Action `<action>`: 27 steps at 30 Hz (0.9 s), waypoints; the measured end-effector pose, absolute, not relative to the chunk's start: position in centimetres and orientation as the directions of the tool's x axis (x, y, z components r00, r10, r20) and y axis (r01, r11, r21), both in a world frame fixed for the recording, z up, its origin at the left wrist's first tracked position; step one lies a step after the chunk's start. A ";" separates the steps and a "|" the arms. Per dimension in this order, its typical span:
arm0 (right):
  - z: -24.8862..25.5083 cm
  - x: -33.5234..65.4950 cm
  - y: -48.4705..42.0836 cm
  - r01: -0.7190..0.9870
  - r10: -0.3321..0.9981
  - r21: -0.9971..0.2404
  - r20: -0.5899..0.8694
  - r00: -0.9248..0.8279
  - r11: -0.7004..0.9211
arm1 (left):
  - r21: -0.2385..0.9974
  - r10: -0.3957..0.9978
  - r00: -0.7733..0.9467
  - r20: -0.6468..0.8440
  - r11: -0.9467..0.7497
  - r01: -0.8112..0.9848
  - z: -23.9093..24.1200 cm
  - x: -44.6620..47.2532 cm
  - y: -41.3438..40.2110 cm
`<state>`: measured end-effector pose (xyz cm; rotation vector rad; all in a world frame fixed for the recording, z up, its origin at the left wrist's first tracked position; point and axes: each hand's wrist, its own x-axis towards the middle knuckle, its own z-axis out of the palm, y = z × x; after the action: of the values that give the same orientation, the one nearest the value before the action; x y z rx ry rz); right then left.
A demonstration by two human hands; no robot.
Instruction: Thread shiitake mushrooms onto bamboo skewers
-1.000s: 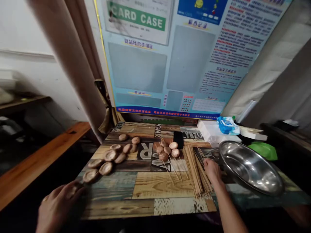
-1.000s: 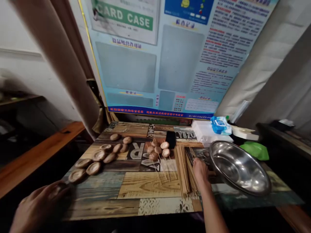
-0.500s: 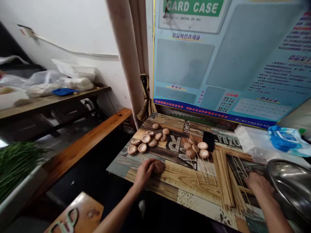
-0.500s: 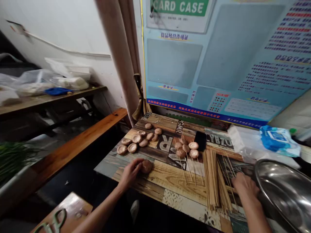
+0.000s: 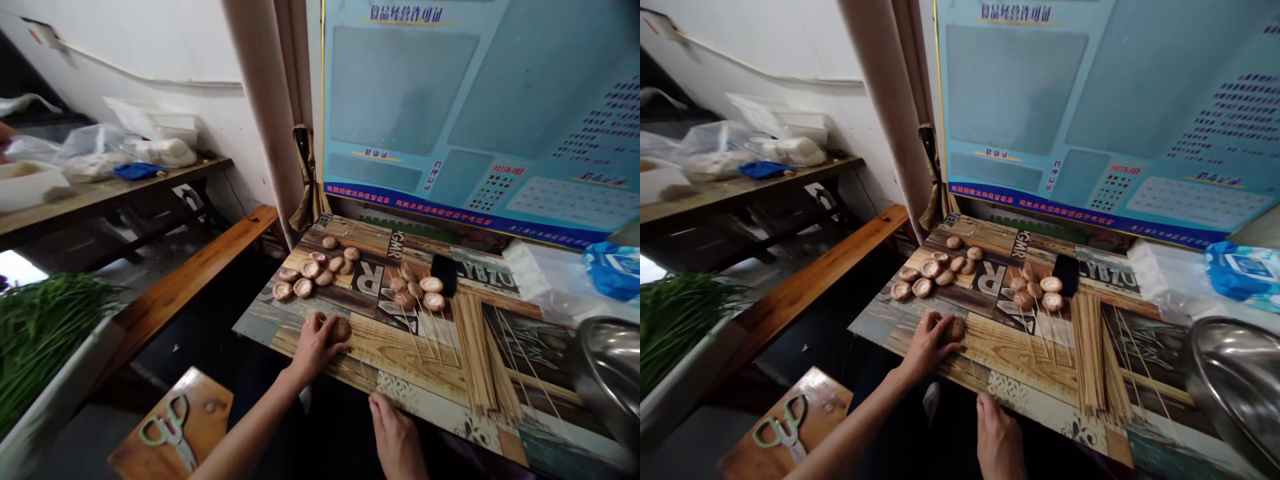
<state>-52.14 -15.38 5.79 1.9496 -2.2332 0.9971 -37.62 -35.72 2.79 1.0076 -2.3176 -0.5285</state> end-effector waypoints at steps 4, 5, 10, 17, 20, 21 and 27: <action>5.4 -51.7 -14.9 -0.889 -0.910 -0.458 0.361 -0.202 0.015 | 0.593 -0.726 -0.613 0.311 0.652 -0.472 3.2 -37.3 -35.7; 5.4 -51.7 -14.9 -0.892 -0.910 -0.452 0.363 -0.200 0.015 | 0.606 -0.718 -0.629 0.299 0.651 -0.456 3.3 -37.3 -35.7; 4.9 -51.6 -15.5 -0.901 -0.896 -0.433 0.398 -0.199 0.007 | 0.643 -0.711 -0.647 0.275 0.636 -0.426 3.9 -37.2 -36.0; 5.1 -51.1 -15.6 -0.883 -0.933 -0.460 0.268 -0.239 0.094 | 0.631 -0.654 -0.697 0.294 0.681 -0.373 4.6 -37.2 -36.1; 5.1 -50.8 -16.0 -0.888 -0.934 -0.441 0.245 -0.258 0.129 | 0.594 -0.645 -0.706 0.292 0.701 -0.395 4.6 -37.3 -35.9; 5.0 -50.7 -16.3 -0.894 -0.935 -0.426 0.241 -0.260 0.139 | 0.583 -0.643 -0.707 0.293 0.707 -0.401 4.5 -37.3 -35.9; 5.1 -50.6 -18.6 -0.929 -0.962 -0.326 0.145 -0.230 0.173 | 0.549 -0.632 -0.691 0.351 0.737 -0.395 3.9 -37.3 -35.6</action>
<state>-50.60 -18.56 5.08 2.0038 -2.4761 0.5669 -37.30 -35.62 3.86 0.7757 -2.4073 -0.5968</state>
